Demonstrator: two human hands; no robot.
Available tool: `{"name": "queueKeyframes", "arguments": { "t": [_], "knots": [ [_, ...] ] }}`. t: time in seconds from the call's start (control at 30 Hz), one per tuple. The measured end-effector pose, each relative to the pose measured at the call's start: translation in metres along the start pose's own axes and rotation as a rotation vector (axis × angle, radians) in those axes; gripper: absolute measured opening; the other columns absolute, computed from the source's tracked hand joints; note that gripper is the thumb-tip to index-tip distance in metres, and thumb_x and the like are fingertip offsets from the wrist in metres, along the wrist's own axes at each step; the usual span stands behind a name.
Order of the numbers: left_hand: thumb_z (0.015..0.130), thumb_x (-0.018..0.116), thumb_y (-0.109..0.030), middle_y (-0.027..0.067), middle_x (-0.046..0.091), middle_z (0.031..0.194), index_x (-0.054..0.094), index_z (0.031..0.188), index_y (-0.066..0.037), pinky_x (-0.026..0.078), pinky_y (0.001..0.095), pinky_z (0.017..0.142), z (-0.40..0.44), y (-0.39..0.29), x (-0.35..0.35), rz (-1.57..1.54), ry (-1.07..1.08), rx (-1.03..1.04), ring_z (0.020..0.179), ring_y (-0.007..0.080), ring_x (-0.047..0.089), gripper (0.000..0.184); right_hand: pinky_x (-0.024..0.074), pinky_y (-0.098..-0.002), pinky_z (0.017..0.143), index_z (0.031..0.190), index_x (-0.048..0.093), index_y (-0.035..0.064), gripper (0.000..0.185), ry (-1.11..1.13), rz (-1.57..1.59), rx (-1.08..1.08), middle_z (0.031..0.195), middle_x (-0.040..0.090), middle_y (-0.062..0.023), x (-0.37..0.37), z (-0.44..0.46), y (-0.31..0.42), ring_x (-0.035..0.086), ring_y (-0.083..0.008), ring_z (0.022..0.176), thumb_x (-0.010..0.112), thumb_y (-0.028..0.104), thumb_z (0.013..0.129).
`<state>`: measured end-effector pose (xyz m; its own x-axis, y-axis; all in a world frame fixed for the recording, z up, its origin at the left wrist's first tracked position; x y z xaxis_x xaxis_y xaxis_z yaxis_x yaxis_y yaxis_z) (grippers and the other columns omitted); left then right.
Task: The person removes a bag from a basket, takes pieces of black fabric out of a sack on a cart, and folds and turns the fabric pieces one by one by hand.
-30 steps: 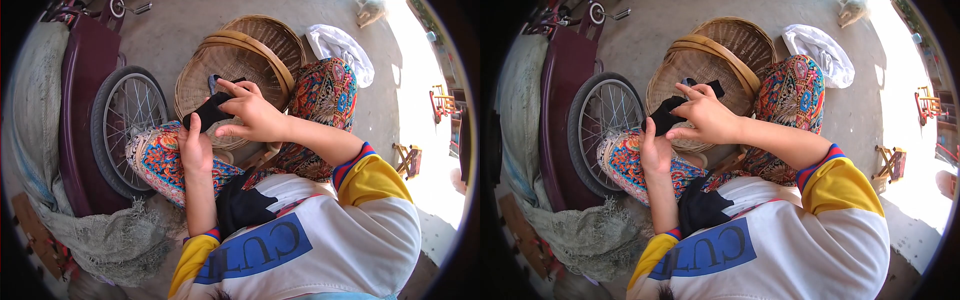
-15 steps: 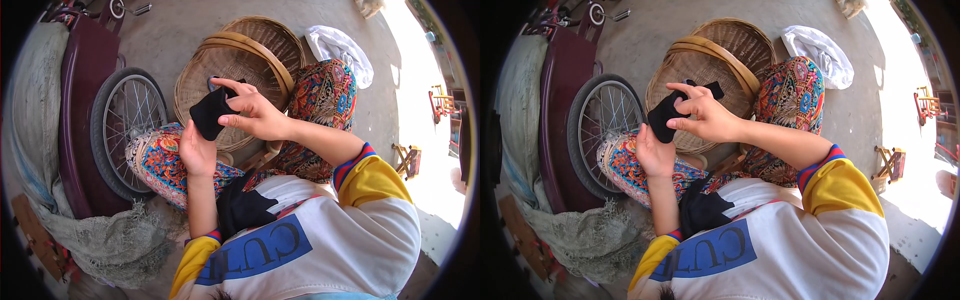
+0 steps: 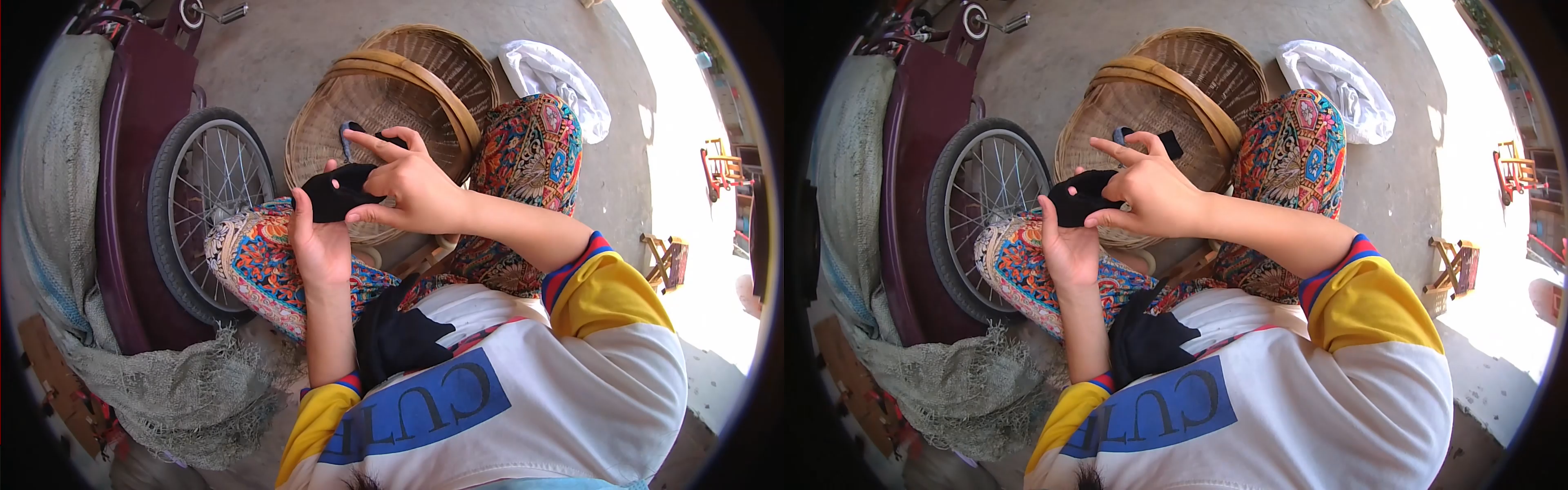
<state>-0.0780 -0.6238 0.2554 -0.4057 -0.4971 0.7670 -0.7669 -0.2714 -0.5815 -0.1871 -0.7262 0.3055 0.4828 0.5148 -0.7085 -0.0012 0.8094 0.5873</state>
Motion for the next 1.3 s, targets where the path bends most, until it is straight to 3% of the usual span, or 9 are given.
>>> {"name": "queueKeyframes", "arguments": {
  "t": [0.1, 0.4, 0.53, 0.63, 0.73, 0.97, 1.13, 1.23, 1.3],
  "knots": [
    [0.096, 0.048, -0.037, 0.0151, 0.055, 0.123, 0.056, 0.109, 0.002, 0.045, 0.0364, 0.093, 0.001, 0.000, -0.003, -0.022, -0.067, -0.021, 0.113, 0.0252, 0.052, 0.041, 0.0255, -0.0509, 0.098, 0.061, 0.061, 0.0048, 0.037, 0.011, -0.016, -0.032, 0.062, 0.059, -0.0052, 0.002, -0.001, 0.003, 0.044, -0.0292, 0.128, 0.068, 0.036, 0.080],
    [0.097, 0.045, -0.038, 0.0153, 0.059, 0.116, 0.054, 0.115, 0.004, 0.043, 0.0354, 0.093, 0.002, 0.001, -0.014, 0.075, -0.155, 0.016, 0.106, 0.0209, 0.057, 0.046, 0.0273, -0.0519, 0.099, 0.065, 0.066, 0.0056, 0.031, 0.017, -0.087, -0.135, 0.073, 0.065, -0.0042, 0.008, -0.002, 0.006, 0.044, -0.0251, 0.127, 0.062, 0.029, 0.085],
    [0.097, 0.045, -0.036, 0.0137, 0.061, 0.113, 0.056, 0.113, 0.003, 0.042, 0.0343, 0.092, 0.003, -0.001, -0.012, 0.106, -0.118, 0.030, 0.105, 0.0199, 0.057, 0.043, 0.0285, -0.0495, 0.098, 0.071, 0.065, 0.0032, 0.028, 0.005, -0.098, -0.096, 0.081, 0.067, -0.0044, 0.006, -0.002, 0.003, 0.043, -0.0287, 0.128, 0.067, 0.029, 0.081],
    [0.097, 0.044, -0.036, 0.0158, 0.060, 0.115, 0.055, 0.116, 0.005, 0.041, 0.0353, 0.095, 0.001, 0.000, 0.000, 0.028, -0.046, -0.019, 0.108, 0.0239, 0.055, 0.046, 0.0318, -0.0447, 0.096, 0.070, 0.064, 0.0037, 0.029, -0.137, 0.003, -0.002, 0.092, 0.068, -0.0075, 0.005, -0.003, -0.003, 0.050, -0.0285, 0.120, 0.072, 0.031, 0.076],
    [0.094, 0.046, -0.032, 0.0119, 0.062, 0.112, 0.057, 0.112, 0.003, 0.037, 0.0349, 0.096, 0.002, 0.002, -0.001, -0.037, -0.052, 0.000, 0.107, 0.0195, 0.056, 0.041, 0.0343, -0.0375, 0.094, 0.072, 0.064, 0.0046, 0.023, -0.250, 0.115, 0.125, 0.113, 0.063, -0.0157, 0.000, -0.002, -0.013, 0.058, -0.0258, 0.094, 0.076, 0.024, 0.071],
    [0.094, 0.045, -0.034, 0.0130, 0.061, 0.116, 0.057, 0.113, 0.003, 0.036, 0.0358, 0.099, 0.002, 0.003, -0.001, -0.081, -0.057, -0.053, 0.111, 0.0202, 0.054, 0.044, 0.0333, -0.0362, 0.094, 0.073, 0.064, 0.0026, 0.019, -0.109, 0.211, 0.185, 0.094, 0.067, -0.0135, 0.013, -0.004, -0.025, 0.060, -0.0244, 0.096, 0.070, 0.019, 0.081],
    [0.094, 0.045, -0.035, 0.0133, 0.059, 0.118, 0.056, 0.115, 0.004, 0.036, 0.0354, 0.098, 0.002, 0.004, -0.006, -0.106, -0.067, -0.064, 0.113, 0.0199, 0.052, 0.045, 0.0423, -0.0315, 0.087, 0.092, 0.069, 0.0009, 0.018, -0.130, 0.636, 0.401, 0.090, 0.068, -0.0076, 0.016, -0.003, -0.037, 0.060, -0.0143, 0.096, 0.062, 0.017, 0.090],
    [0.094, 0.045, -0.038, 0.0152, 0.056, 0.122, 0.051, 0.120, 0.005, 0.037, 0.0370, 0.101, 0.002, 0.003, -0.004, 0.049, -0.033, -0.036, 0.116, 0.0235, 0.051, 0.051, 0.0468, -0.0282, 0.083, 0.095, 0.068, -0.0026, 0.022, -0.262, 0.921, 0.597, 0.083, 0.068, -0.0040, 0.026, -0.005, -0.044, 0.061, -0.0116, 0.094, 0.062, 0.017, 0.090],
    [0.094, 0.045, -0.034, 0.0138, 0.057, 0.121, 0.050, 0.124, 0.000, 0.041, 0.0363, 0.096, 0.000, 0.005, 0.004, 0.354, -0.044, 0.029, 0.117, 0.0212, 0.051, 0.046, 0.0475, -0.0257, 0.078, 0.096, 0.068, -0.0026, 0.024, -0.224, 1.069, 0.636, 0.087, 0.067, -0.0012, 0.020, -0.003, -0.042, 0.060, -0.0088, 0.084, 0.060, 0.020, 0.092]
  ]
}}
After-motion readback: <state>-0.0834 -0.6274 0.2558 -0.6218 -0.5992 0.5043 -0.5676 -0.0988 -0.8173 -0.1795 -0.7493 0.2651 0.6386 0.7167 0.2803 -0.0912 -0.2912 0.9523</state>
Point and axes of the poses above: each hand's wrist, its own z-axis towards the middle knuckle, its own x-axis out of the palm, y = z × x, the point moved 4 cm from there along z, towards the middle knuckle
